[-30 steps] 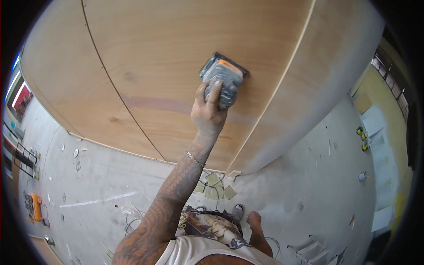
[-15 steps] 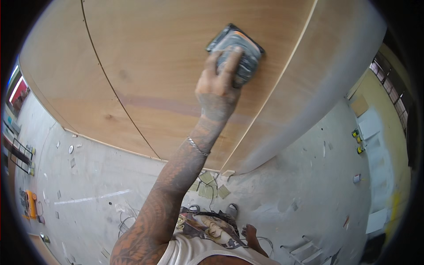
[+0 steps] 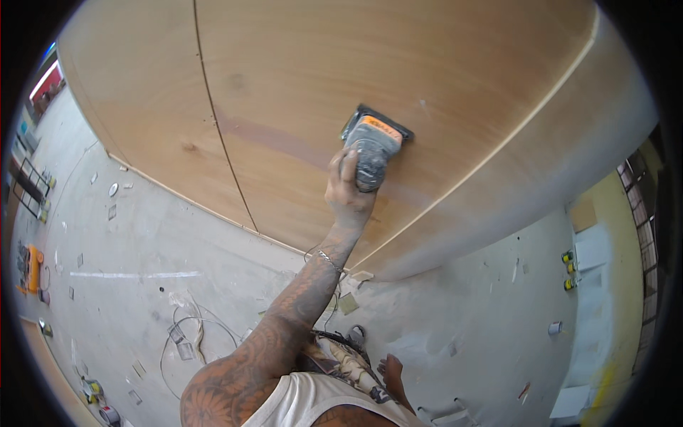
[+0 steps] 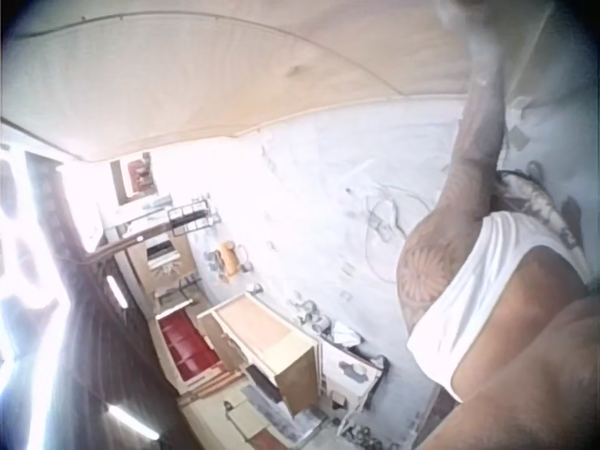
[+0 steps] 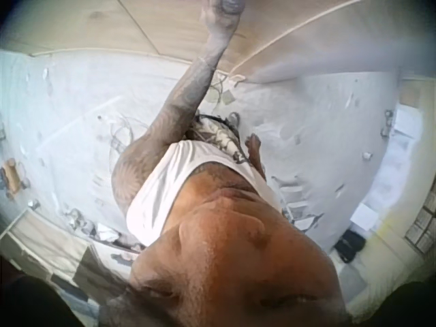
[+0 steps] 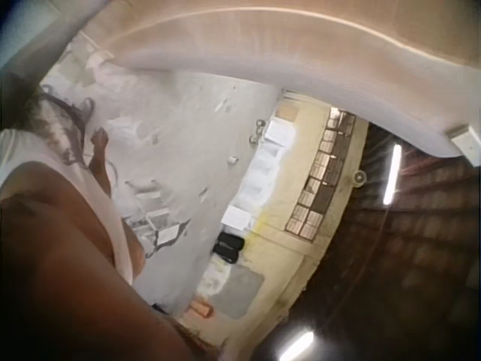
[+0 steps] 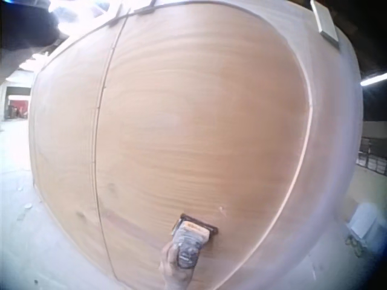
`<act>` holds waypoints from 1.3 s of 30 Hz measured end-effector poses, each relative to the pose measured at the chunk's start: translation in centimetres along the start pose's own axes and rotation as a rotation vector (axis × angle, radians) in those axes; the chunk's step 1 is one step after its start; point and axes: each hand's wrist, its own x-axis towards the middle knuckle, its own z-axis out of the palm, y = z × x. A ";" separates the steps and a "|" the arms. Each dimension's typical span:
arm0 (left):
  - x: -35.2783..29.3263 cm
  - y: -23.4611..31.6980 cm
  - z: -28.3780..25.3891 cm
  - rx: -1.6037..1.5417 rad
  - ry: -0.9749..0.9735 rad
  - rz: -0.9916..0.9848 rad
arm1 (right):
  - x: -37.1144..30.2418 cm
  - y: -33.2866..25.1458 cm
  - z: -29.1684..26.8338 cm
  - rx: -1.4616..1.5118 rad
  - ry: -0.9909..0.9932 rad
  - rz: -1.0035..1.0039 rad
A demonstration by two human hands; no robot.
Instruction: Using an orbital sander to smooth the surface of a large curved wooden furniture component.
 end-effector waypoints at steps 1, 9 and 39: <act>-0.3 -1.5 -0.7 0.026 0.033 -0.007 | -0.4 0.5 -0.3 -0.010 -0.016 0.016; 2.6 -12.2 -7.0 0.087 0.153 -0.342 | 0.2 4.1 -3.1 -0.282 -0.177 -0.175; 10.2 -2.0 -5.0 -0.103 -0.006 -0.048 | -1.9 -2.5 5.4 -0.157 -0.073 -0.059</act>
